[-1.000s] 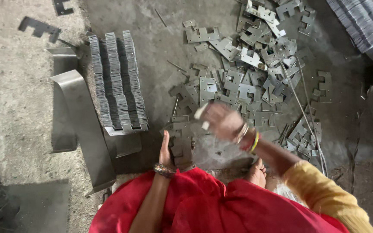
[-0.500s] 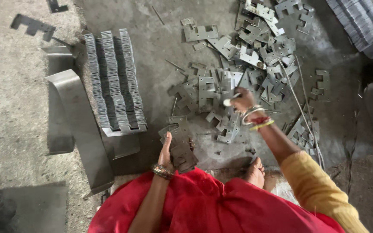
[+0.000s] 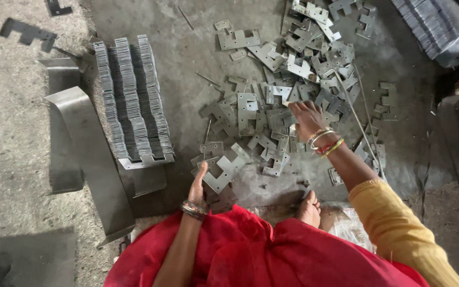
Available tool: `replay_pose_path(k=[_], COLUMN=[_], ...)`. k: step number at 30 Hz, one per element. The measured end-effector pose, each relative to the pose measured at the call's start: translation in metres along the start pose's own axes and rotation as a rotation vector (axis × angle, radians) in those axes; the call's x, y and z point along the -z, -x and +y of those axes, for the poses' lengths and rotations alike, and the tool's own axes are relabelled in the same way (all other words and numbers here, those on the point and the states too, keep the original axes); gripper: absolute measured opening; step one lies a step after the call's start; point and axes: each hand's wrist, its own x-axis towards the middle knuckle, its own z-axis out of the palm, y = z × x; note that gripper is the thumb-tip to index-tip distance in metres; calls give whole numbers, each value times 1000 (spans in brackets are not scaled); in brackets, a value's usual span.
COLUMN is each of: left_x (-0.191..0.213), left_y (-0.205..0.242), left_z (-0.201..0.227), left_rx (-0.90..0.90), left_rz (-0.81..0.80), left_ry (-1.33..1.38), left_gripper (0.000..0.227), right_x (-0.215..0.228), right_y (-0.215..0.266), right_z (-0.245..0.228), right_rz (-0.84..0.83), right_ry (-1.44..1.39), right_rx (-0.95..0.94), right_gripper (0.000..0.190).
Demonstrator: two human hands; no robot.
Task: The person sits on the floor and repeatedly picks up small metal brackets from a pile, stacks them into neat columns, and occasionally uses a metal rod to sweep the floor. The person also handles a white cloth while organizing the parts.
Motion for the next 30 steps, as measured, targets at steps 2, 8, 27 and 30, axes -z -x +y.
replay_pose_path(k=[2, 8, 27, 30], left_x=[2, 4, -2, -3], left_y=[-1, 5, 9, 5], left_z=[-2, -10, -7, -7], left_rx=[68, -69, -141, -200], left_rz=[94, 40, 13, 29], left_ry=[10, -100, -217, -316], left_gripper=[44, 33, 56, 58], right_x=[-11, -44, -52, -53], right_y=[-8, 1, 18, 41], right_z=[15, 19, 34, 15], right_rz=[-130, -87, -220, -238], right_ry=[-122, -204, -675, -809], right_rx=[-102, -215, -638, -623], right_gripper=[71, 58, 52, 38])
